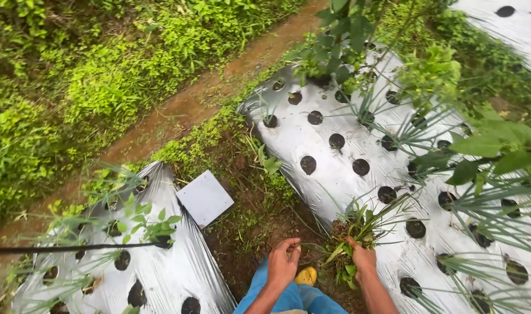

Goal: The person removes weeds by hand from the soil beside a plastic-covered crop bed. They also use a hoe to loosen the soil and uproot weeds before gathering the removed plants.

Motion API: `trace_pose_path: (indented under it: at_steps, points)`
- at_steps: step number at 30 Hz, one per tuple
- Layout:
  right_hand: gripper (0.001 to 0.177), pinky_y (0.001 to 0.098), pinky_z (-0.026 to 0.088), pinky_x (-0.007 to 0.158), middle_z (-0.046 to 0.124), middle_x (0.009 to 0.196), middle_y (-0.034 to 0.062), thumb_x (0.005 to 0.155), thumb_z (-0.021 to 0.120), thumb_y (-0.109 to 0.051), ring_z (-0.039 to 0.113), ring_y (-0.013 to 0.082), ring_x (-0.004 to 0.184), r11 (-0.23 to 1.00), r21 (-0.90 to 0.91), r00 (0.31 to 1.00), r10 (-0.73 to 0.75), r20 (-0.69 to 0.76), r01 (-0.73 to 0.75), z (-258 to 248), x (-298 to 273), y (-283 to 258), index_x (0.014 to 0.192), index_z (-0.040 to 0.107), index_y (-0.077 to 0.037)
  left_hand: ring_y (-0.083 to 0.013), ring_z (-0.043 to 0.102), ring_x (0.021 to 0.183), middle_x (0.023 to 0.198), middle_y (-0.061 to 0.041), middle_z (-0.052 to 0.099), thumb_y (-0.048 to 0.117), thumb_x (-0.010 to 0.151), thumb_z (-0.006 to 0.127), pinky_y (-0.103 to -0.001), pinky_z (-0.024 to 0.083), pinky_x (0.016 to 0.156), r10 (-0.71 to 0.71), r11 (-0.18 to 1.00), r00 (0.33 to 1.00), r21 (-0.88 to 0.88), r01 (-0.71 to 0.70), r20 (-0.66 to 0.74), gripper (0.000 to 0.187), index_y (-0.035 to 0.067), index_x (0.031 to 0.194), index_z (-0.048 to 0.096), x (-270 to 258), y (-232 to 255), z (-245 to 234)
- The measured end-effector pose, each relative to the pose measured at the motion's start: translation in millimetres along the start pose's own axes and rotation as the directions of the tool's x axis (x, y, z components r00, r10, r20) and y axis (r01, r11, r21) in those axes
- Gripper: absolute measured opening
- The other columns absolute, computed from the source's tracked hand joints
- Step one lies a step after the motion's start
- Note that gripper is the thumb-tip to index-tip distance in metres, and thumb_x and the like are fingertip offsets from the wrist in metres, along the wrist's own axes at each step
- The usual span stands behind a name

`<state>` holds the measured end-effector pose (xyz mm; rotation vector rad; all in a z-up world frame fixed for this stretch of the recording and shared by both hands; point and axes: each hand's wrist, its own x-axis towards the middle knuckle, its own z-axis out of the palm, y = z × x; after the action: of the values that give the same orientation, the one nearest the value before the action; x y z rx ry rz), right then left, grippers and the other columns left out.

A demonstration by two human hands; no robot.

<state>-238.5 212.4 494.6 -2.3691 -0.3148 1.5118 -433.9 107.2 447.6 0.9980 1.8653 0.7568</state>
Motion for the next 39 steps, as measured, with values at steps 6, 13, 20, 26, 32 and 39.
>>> trace_pose_path:
  at_steps: [6,13,20,26,32,39]
  points:
    - [0.09,0.0579,0.033,0.123,0.031,0.162,0.0258,0.096,0.071,-0.029,0.035,0.0438,0.148,0.986,-0.141,0.996,-0.079,0.039,0.084,22,-32,-26,0.159,0.016,0.003,-0.0221,0.07,0.109,0.123,-0.001,0.074,0.026,0.099,0.06,-0.051,0.061,0.084,-0.139,0.99,0.99,-0.022,0.139,0.0,0.035,0.025,0.133,0.068,-4,-16,0]
    - [0.103,0.0564,0.035,0.122,0.027,0.164,0.025,0.089,0.075,-0.04,0.033,0.0448,0.148,0.912,-0.358,0.979,-0.17,0.116,0.201,79,-15,-47,0.16,0.014,0.003,-0.0239,0.067,0.113,0.129,-0.001,0.068,0.025,0.101,0.063,-0.052,0.062,0.098,-0.117,0.985,0.986,-0.137,0.1,-0.122,0.033,0.021,0.134,0.065,19,-32,-9]
    - [0.064,0.0296,0.037,0.046,0.034,0.062,0.0001,0.086,0.076,-0.059,0.028,0.012,0.051,0.687,-0.649,0.943,-0.278,0.182,0.327,171,16,-78,0.102,0.061,0.001,-0.0273,0.065,0.122,0.137,-0.004,0.065,0.027,0.101,0.062,-0.05,0.06,0.108,-0.127,0.972,0.973,-0.221,0.084,-0.192,0.038,0.018,0.137,0.063,81,-44,-41]
    - [0.103,0.0481,0.058,0.098,0.055,0.148,0.0158,0.086,0.069,-0.065,0.071,0.0299,0.113,0.432,-0.819,0.909,-0.342,0.238,0.377,255,-11,-139,0.162,0.023,-0.013,-0.0194,0.067,0.116,0.131,-0.001,0.067,0.02,0.102,0.061,-0.054,0.057,0.111,-0.202,0.959,0.956,-0.24,0.149,-0.214,0.033,0.016,0.134,0.064,148,-54,-74]
    - [0.094,0.0578,0.043,0.114,0.054,0.149,0.0153,0.081,0.065,-0.079,0.041,0.0364,0.145,0.217,-0.902,0.88,-0.392,0.269,0.372,336,26,-174,0.143,0.05,-0.011,-0.0321,0.066,0.122,0.138,-0.006,0.065,0.029,0.102,0.061,-0.056,0.06,0.102,-0.178,0.975,0.961,-0.17,0.143,-0.211,0.039,0.018,0.139,0.061,196,-51,-123]
    - [0.09,0.06,0.028,0.125,0.039,0.16,0.0137,0.087,0.071,-0.059,0.034,0.0387,0.151,0.232,-0.819,0.802,-0.457,0.385,0.525,366,29,-199,0.156,0.03,-0.019,-0.0218,0.07,0.117,0.135,-0.005,0.07,0.023,0.099,0.062,-0.042,0.058,0.101,-0.21,0.965,0.946,-0.208,0.16,-0.248,0.037,0.014,0.134,0.067,210,-44,-173]
